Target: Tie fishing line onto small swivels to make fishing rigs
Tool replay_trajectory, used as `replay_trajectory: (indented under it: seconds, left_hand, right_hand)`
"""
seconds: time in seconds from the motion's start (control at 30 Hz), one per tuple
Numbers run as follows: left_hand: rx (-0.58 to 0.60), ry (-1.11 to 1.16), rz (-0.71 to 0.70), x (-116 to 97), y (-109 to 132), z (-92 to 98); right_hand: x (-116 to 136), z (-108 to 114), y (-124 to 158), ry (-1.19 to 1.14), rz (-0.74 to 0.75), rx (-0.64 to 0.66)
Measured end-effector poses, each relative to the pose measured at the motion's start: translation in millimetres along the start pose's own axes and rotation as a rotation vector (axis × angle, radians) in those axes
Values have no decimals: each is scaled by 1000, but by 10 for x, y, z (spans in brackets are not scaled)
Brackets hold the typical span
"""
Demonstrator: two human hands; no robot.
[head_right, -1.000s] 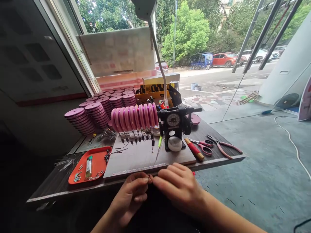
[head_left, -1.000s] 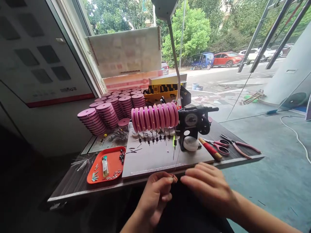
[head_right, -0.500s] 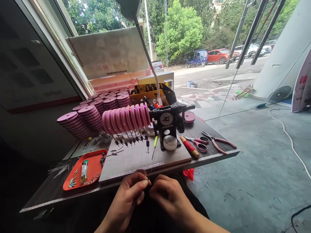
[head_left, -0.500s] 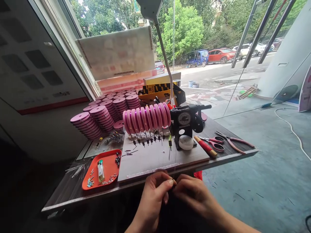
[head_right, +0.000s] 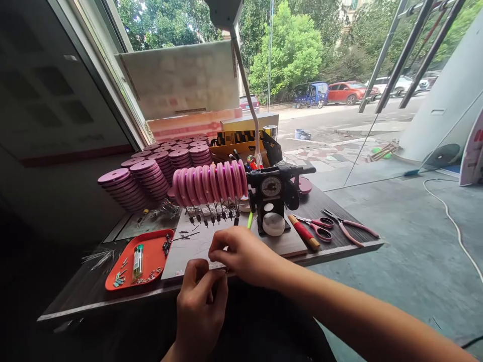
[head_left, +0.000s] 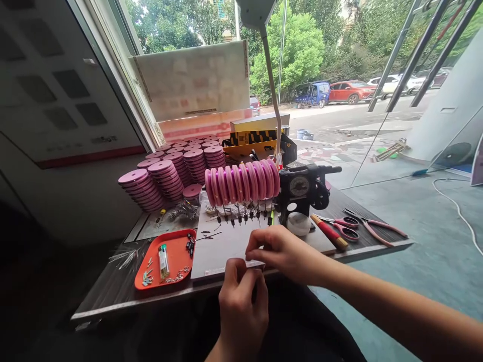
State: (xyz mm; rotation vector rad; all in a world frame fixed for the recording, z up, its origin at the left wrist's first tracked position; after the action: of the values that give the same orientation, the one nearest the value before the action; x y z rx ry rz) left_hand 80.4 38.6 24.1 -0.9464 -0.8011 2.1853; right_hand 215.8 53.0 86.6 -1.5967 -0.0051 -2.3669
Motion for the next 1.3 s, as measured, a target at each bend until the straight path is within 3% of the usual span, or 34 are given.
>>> replay_trajectory:
  seconds: [0.17,0.27,0.33,0.4,0.5,0.6,0.7,0.83,0.93,1.0,1.1,1.2,1.3]
  left_hand:
    - [-105,-42,-160,19,-7,12]
    - [-16,65,-170,7,-11,16]
    - [109,214,-6,-17,-25,15]
    - [211,431,286,-42,-49,8]
    - [306,864,837,-64,-82,-26]
    - [386,1197,1256,-84,-96,-69]
    - [390,1293,1424,-105,-96,-89]
    - [355,1313,1520,-140,-75,-98]
    - [355,1325,1470,-161,-67,-104]
    - [411,1251,1335,-169,-73,-97]
    - [423,811,882,-158,-96,-51]
    - [215,272,346,-128,-72,14]
    - [96,-22,8,-65,8,32]
  right_hand:
    - [-111,-29,-61,-30,-18,31]
    - [-131,-12,19,-57,-12,30]
    - [-141,10,146,-62,16,1]
    - [-168,33,324,5,105,-123]
    - [-258,31,607,270,432,-376]
    - [-387,-51,773,618,746,-380]
    - [-486,-147,792,806,853,-329]
    - [-563,-214,765,716,838,-402]
    - [-656,-237,772,366,579,-446]
    - [-714,-269,792,108,342,-392]
    - [-668,-330,832,-48,193,-256]
    - [-411,-324,799,33,274,-181]
    - [-69,-211,578,98,241,-133]
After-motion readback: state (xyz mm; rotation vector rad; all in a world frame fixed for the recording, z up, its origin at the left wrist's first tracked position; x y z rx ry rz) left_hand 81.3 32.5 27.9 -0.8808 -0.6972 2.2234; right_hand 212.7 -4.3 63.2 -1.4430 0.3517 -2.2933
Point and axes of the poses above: each hand's wrist, its own y-axis away from the middle knuckle, its own z-axis out of the back of the hand, x = y × z, the point moved 1 cm from there along -y, towards the middle knuckle, and after that the axes turned 3 degrees about -y, right-handed, at the moved point
